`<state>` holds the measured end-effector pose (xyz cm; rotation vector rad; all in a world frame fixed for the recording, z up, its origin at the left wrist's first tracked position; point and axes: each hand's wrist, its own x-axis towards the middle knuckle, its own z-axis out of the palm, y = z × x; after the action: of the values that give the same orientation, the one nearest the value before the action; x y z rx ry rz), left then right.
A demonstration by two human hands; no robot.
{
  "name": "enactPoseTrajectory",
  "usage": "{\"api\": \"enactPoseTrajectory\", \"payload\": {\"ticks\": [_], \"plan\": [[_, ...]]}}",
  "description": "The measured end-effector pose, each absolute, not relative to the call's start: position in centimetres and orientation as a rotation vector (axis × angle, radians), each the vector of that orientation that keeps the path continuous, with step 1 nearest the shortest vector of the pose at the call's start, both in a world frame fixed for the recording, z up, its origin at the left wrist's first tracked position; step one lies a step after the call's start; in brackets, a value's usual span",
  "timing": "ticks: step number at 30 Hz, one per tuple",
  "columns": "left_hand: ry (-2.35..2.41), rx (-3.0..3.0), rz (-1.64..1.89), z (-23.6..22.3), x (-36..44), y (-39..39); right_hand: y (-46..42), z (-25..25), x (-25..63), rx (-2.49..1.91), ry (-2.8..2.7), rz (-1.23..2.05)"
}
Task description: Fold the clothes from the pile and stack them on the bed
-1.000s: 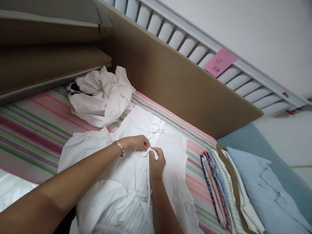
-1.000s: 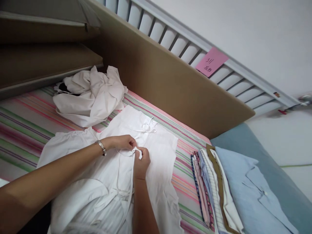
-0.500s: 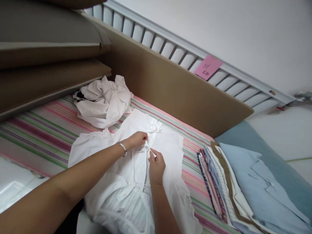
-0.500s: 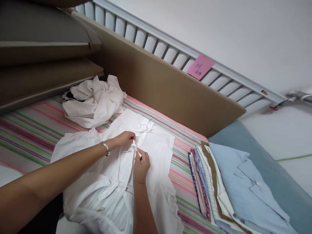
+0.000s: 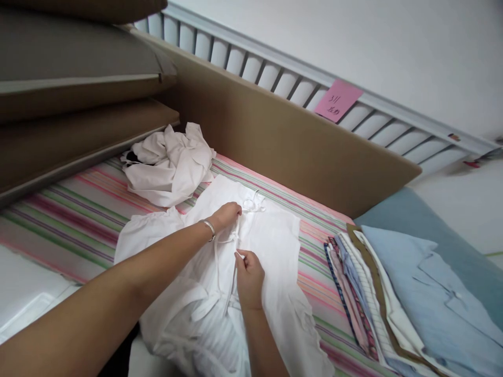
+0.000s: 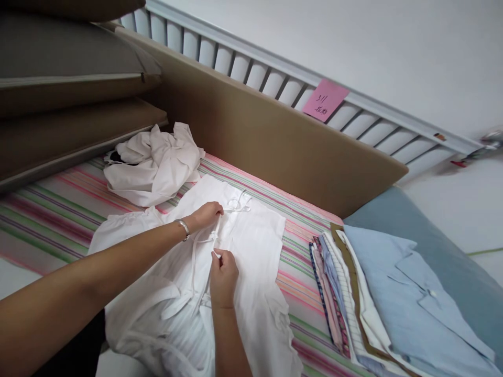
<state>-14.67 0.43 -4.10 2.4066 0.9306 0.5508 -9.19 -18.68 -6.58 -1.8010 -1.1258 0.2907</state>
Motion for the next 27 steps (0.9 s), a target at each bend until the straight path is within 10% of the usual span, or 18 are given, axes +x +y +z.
{"api": "enactPoseTrajectory", "payload": {"ticks": [27], "plan": [[1.24, 2.105, 0.457, -5.7, -12.6, 0.5, -19.1, -6.1, -10.3, -1.794, -1.346, 0.497]]}}
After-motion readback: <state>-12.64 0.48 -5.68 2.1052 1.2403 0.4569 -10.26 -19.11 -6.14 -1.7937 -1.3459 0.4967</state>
